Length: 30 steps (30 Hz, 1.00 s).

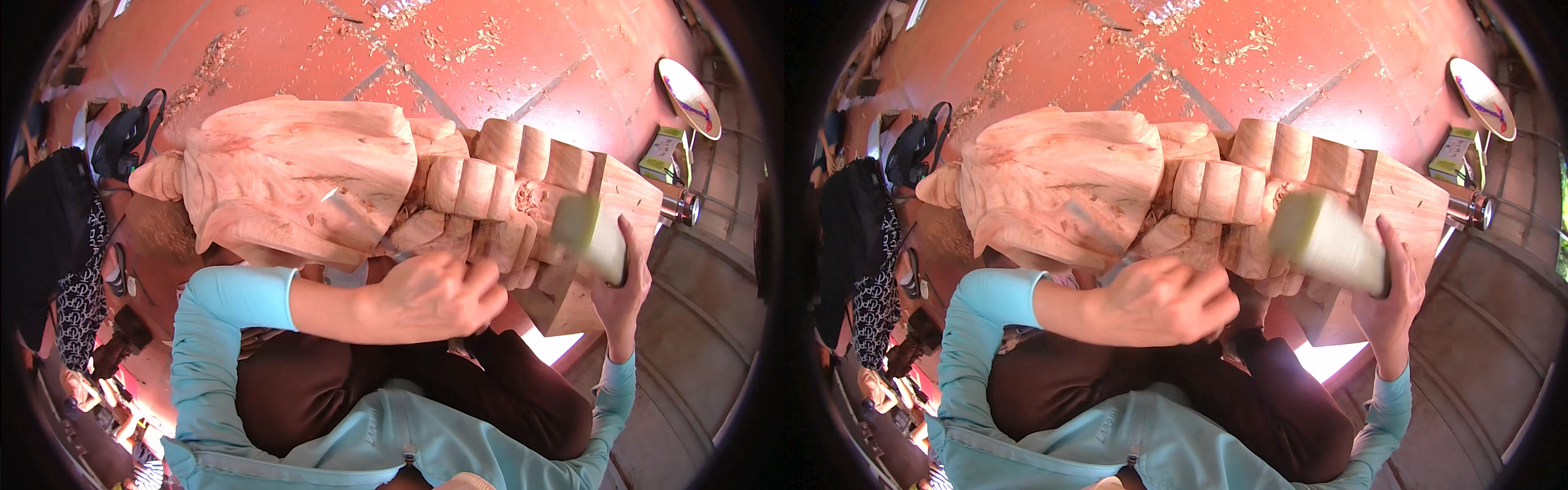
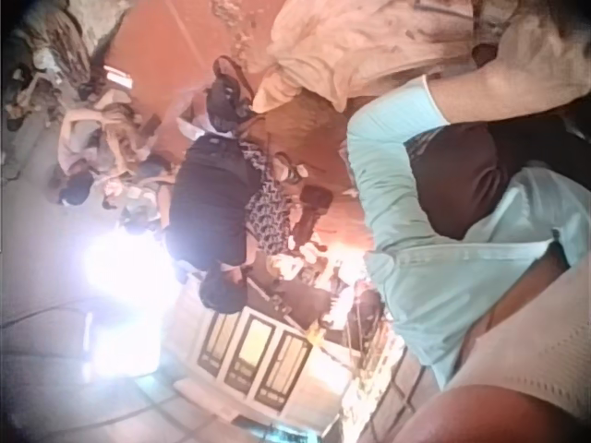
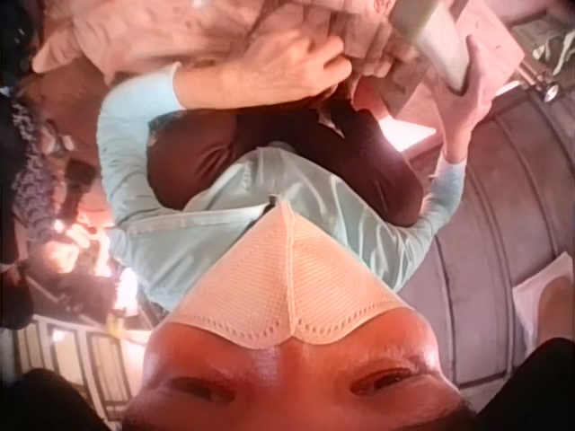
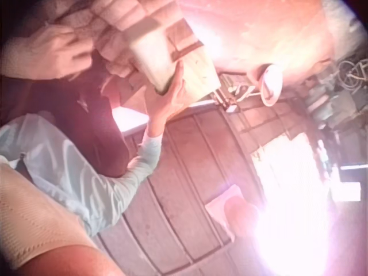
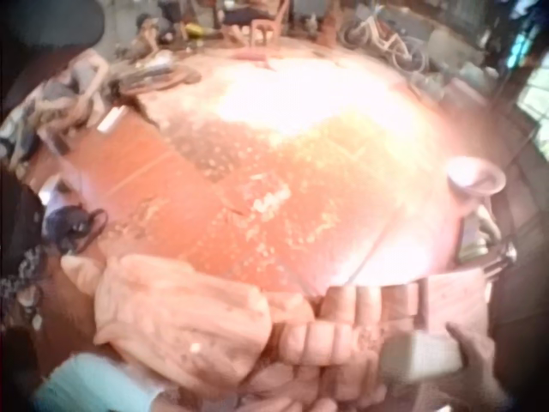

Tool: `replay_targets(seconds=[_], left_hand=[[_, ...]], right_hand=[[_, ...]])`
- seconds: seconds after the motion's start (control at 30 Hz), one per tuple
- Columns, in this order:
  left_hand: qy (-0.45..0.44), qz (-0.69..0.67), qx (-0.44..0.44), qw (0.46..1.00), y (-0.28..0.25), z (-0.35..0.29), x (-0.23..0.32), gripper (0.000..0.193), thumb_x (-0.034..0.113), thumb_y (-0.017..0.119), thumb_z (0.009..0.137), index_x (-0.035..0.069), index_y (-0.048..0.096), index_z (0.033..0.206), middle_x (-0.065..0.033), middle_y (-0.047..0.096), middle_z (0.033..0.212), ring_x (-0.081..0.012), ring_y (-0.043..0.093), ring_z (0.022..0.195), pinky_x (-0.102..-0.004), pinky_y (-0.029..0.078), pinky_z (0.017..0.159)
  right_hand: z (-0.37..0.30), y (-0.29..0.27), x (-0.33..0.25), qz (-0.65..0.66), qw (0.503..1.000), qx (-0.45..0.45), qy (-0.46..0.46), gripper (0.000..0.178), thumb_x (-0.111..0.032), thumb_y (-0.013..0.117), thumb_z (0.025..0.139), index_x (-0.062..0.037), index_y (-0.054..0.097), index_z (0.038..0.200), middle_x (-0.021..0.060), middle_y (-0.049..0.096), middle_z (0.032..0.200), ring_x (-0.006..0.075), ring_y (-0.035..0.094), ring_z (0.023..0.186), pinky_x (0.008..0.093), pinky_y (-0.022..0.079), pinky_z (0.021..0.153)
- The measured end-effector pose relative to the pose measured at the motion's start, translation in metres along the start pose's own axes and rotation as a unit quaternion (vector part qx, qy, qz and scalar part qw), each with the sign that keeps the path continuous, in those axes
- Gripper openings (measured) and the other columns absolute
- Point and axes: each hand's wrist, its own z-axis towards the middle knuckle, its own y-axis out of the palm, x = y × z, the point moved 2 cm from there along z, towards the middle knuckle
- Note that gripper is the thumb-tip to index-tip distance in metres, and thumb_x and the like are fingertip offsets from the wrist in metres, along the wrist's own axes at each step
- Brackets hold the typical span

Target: The person sits cross-legged on the floor and carves a large piece of wood using a chisel and a mallet. They repeatedly strike the chisel to shape the wood, occasionally pausing to adjust their grip or inspect the work.

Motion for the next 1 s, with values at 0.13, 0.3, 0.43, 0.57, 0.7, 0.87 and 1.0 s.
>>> replay_targets(seconds=[0.13,0.3,0.43,0.57,0.7,0.87,1.0], left_hand=[[-0.176,0.025,-0.165,0.97,-0.005,-0.017,-0.013,0.018,0.014,0.058,0.079,0.002,0.048,0.088,-0.044,0.037,0.126,-0.0227,0.063,0.05,-0.0344,0.052,0.045],[-0.151,0.088,-0.287,0.942,0.009,-0.048,-0.008,0.03,0.021,0.064,0.079,-0.001,0.046,0.09,-0.0522,0.04,0.113,-0.029,0.067,0.059,-0.0355,0.053,0.05],[-0.141,-0.012,-0.316,0.938,-0.008,-0.05,0.001,0.027,0.018,0.063,0.077,0.0,0.048,0.09,-0.0401,0.052,0.112,-0.0279,0.065,0.057,-0.0382,0.053,0.052],[-0.149,0.019,-0.262,0.953,-0.016,-0.043,0.008,0.033,0.017,0.065,0.076,0.0,0.048,0.098,-0.0371,0.05,0.119,-0.031,0.065,0.059,-0.0392,0.054,0.055],[-0.216,-0.014,-0.245,0.945,0.004,-0.039,-0.031,0.049,0.025,0.07,0.077,-0.003,0.046,0.108,-0.041,0.039,0.127,-0.0404,0.065,0.074,-0.0445,0.054,0.065],[-0.119,-0.009,-0.297,0.947,-0.009,-0.044,-0.01,0.045,0.028,0.072,0.076,-0.005,0.052,0.1,-0.026,0.064,0.092,-0.0382,0.065,0.079,-0.0446,0.053,0.067],[-0.138,-0.055,-0.226,0.963,-0.041,-0.028,-0.022,0.046,0.041,0.07,0.076,-0.001,0.056,0.091,-0.0185,0.063,0.072,-0.0345,0.064,0.075,-0.0421,0.049,0.063]], right_hand=[[-0.014,0.009,0.026,0.082,0.965,-0.06,0.242,0.056,-0.011,0.069,0.081,-0.0029,0.045,0.131,0.0092,0.065,0.097,0.0157,0.063,0.084,0.0281,0.049,0.07],[-0.033,0.026,0.047,0.335,0.835,-0.052,0.433,0.045,-0.018,0.066,0.087,-0.0033,0.046,0.125,-0.0018,0.05,0.073,0.0053,0.045,0.057,0.0208,0.037,0.049],[-0.033,0.033,0.049,0.378,0.82,-0.059,0.427,0.037,-0.014,0.064,0.086,-0.0028,0.049,0.118,-0.0007,0.051,0.073,0.0068,0.046,0.053,0.0216,0.037,0.046],[-0.03,0.028,0.06,0.402,0.807,-0.093,0.422,0.03,-0.014,0.063,0.086,-0.0031,0.05,0.11,0.0009,0.05,0.066,0.0092,0.047,0.049,0.0238,0.038,0.044],[-0.033,0.03,0.055,0.401,0.802,-0.071,0.437,0.027,-0.015,0.063,0.086,-0.0038,0.05,0.107,0.0021,0.051,0.064,0.011,0.048,0.048,0.0244,0.038,0.043],[-0.031,0.028,0.047,0.4,0.799,-0.061,0.444,0.027,-0.014,0.062,0.085,-0.0052,0.051,0.108,0.0028,0.051,0.064,0.0123,0.049,0.047,0.0255,0.039,0.042],[-0.033,0.029,0.049,0.4,0.8,-0.055,0.444,0.028,-0.014,0.063,0.084,-0.0067,0.051,0.108,0.003,0.051,0.064,0.0125,0.049,0.047,0.026,0.039,0.041]])
